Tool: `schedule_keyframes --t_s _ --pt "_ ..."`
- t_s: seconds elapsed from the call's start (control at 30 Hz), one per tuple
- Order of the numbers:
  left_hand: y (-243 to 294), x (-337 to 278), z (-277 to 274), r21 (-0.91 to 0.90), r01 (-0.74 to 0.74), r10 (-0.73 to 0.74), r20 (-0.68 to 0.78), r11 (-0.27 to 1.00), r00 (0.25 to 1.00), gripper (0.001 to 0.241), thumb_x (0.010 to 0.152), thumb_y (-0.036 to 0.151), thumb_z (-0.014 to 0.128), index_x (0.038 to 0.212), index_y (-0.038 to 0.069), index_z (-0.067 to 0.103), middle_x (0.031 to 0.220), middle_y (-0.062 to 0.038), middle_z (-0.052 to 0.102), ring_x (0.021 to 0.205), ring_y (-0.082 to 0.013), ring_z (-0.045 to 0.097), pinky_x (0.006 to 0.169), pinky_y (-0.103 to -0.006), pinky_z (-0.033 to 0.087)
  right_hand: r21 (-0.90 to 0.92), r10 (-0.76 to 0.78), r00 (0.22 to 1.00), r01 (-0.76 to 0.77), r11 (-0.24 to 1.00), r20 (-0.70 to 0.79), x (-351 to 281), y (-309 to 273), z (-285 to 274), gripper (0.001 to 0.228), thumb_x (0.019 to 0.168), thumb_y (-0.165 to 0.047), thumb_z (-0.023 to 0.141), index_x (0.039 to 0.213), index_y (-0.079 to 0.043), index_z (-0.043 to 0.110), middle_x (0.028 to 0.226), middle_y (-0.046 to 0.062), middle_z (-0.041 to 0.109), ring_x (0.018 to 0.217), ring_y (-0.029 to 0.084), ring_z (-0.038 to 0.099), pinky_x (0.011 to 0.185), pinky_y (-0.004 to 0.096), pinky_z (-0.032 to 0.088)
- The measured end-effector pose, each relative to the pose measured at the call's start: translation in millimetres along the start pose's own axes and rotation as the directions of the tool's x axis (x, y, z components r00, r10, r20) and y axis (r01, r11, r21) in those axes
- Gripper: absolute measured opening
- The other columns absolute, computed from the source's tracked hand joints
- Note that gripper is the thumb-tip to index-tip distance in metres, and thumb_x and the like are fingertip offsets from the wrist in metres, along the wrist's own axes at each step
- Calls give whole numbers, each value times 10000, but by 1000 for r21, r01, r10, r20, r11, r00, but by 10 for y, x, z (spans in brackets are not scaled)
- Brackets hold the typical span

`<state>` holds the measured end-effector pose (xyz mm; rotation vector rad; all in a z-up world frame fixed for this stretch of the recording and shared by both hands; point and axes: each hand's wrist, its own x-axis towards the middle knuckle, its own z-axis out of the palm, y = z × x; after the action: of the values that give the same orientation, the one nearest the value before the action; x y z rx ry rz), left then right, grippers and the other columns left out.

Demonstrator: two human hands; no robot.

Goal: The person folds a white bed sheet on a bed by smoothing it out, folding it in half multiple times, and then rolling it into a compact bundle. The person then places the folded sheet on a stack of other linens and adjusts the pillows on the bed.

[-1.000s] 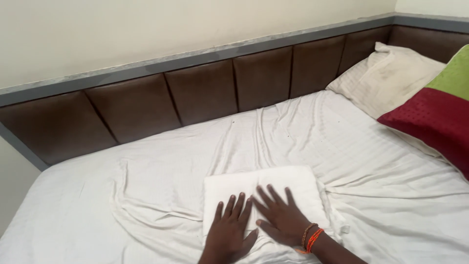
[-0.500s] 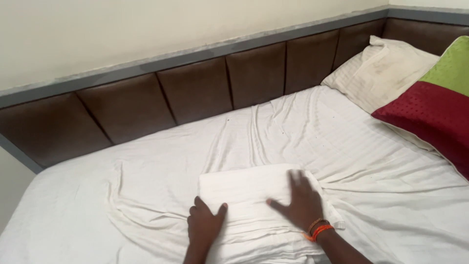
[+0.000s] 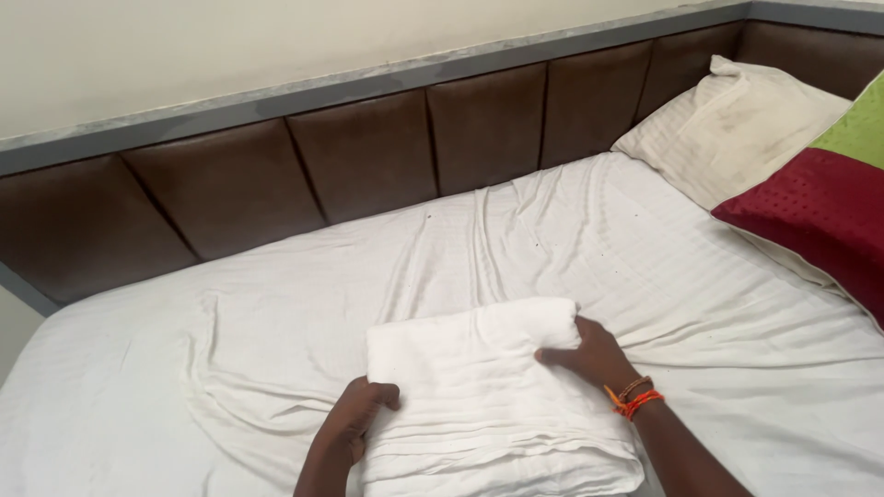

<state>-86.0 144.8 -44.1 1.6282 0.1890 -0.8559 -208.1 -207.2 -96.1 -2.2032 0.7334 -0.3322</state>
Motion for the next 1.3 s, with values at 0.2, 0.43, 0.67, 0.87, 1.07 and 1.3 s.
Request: schedule_keyframes --t_s 0.2,0.43,0.67,0.87,1.07,1.3 --pt "222 118 52 -103 -492 474 -159 864 866 633 567 -43 629 1197 0 650 970 -147 730 838 -271 670 736 -388 570 431 -243 956 291 854 -164 -127 -733 -521 563 677 -179 903 1177 -19 701 1088 93 788 966 161 735 857 329 597" --pt "553 13 -158 -32 -889 859 -245 456 450 363 850 40 727 1198 -23 650 1105 -143 723 980 -216 673 874 -363 565 574 -318 907 422 702 -277 -320 -1190 -915 389 797 -100 831 1160 -30 708 1180 118 768 1052 150 732 920 323 597" --pt "-451 421 -674 -571 -420 332 -257 705 907 446 1004 151 505 1419 23 602 1356 -182 673 1222 -318 657 1004 -447 556 666 -514 592 -52 744 620 -177 -49 -679 321 776 -134 861 1024 -31 685 1081 165 778 1068 217 741 1029 357 502" --pt "-349 -438 -567 -485 -339 321 -123 806 939 641 931 430 469 1497 137 537 1449 -144 603 1284 -329 627 997 -501 546 89 160 965 -182 979 209 -190 4 -15 757 738 -484 857 1279 -9 623 1084 173 767 923 237 692 799 374 549" --pt "-170 -59 -636 -290 -62 62 -7 955 998 738 781 200 707 1479 59 511 1328 -238 682 1135 -367 701 909 -528 605 94 262 934 -291 952 241 -443 -537 231 892 727 -606 797 1317 46 646 1192 193 767 1054 255 754 941 365 583" --pt "-79 49 -777 117 -81 99 -150 990 984 745 599 -21 606 1344 -16 594 993 -236 744 791 -321 693 684 -418 572 535 129 897 -362 763 423 -583 -764 291 770 723 -264 802 1413 -18 566 1249 149 763 1110 258 733 982 392 568"
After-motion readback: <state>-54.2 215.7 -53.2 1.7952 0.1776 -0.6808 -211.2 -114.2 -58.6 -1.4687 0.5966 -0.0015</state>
